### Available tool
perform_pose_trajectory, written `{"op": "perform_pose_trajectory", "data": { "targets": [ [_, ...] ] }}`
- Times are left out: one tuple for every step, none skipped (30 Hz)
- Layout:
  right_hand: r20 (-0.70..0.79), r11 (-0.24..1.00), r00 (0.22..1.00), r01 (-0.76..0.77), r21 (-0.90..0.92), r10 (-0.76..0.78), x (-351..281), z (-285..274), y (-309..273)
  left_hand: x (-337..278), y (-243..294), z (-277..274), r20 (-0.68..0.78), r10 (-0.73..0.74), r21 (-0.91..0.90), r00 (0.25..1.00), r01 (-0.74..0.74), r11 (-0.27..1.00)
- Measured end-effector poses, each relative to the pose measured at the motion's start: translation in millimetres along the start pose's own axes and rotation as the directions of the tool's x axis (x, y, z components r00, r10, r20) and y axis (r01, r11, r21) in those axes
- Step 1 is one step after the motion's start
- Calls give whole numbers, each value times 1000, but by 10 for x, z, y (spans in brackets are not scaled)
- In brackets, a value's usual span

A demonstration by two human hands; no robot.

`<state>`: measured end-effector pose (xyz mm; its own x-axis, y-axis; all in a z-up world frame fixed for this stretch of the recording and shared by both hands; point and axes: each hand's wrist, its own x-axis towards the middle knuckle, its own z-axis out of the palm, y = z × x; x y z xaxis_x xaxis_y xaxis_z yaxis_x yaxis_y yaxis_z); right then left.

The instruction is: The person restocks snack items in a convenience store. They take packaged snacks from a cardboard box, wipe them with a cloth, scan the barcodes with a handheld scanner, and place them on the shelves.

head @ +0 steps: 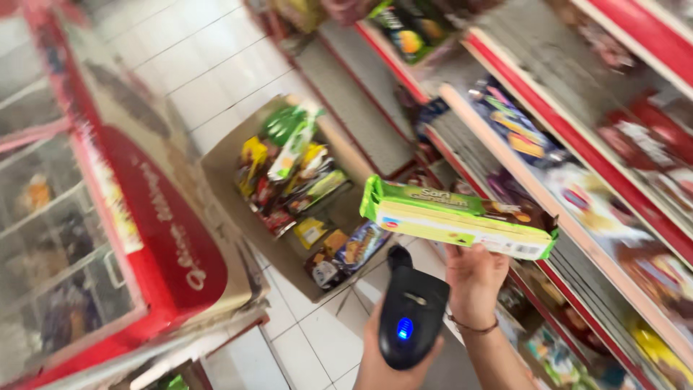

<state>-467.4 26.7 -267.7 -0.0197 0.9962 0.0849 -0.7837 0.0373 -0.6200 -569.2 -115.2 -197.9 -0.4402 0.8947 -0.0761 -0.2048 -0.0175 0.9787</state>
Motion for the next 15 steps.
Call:
{"op": "perform_pose_trajectory", "data": {
  "targets": [
    [-24,998,998,59,-23,-60,-49,-59,-105,-75,95,132,100,-15,18,995,13,1000],
    [-67,994,992,108,-27,-110,-91,-109,-198,-149,181,267,199,-29,37,980,22,999],
    [-108,987,981,157,-35,-159,-127,-137,-266,-235,265,409,253,-69,29,965,64,998],
    [-150,978,966,204,-44,-209,-157,-156,-335,-323,342,549,305,-108,25,946,105,994],
    [-216,974,950,215,-68,-225,-194,-175,-416,-396,402,681,353,-148,25,924,148,989],
    [-281,970,929,225,-91,-241,-231,-188,-499,-448,448,804,405,-111,16,908,115,993],
    [-344,966,903,232,-113,-257,-263,-196,-590,-495,489,921,453,-74,3,888,82,997],
    [-369,957,883,259,-132,-290,-279,-202,-682,-539,523,1024,500,-37,-13,865,50,999],
    [-394,948,862,283,-149,-319,-277,-210,-763,-585,548,1114,530,-78,-5,844,95,995],
    [-418,938,839,306,-166,-348,-282,-225,-856,-636,562,1196,559,-119,6,820,140,990],
    [-430,932,827,319,-173,-363,-292,-245,-954,-685,565,1269,584,-160,20,796,183,983],
    [-442,926,814,333,-180,-378,-298,-273,-1052,-736,554,1342,595,-192,25,781,221,975],
    [-452,920,802,344,-186,-391,-301,-311,-1147,-790,526,1419,602,-225,32,766,259,965],
    [-467,914,786,352,-201,-405,-303,-357,-1237,-841,486,1485,610,-257,40,750,295,955],
    [-480,907,770,361,-216,-420,-299,-412,-1324,-886,437,1539,617,-268,68,740,289,955]
  ]
}}
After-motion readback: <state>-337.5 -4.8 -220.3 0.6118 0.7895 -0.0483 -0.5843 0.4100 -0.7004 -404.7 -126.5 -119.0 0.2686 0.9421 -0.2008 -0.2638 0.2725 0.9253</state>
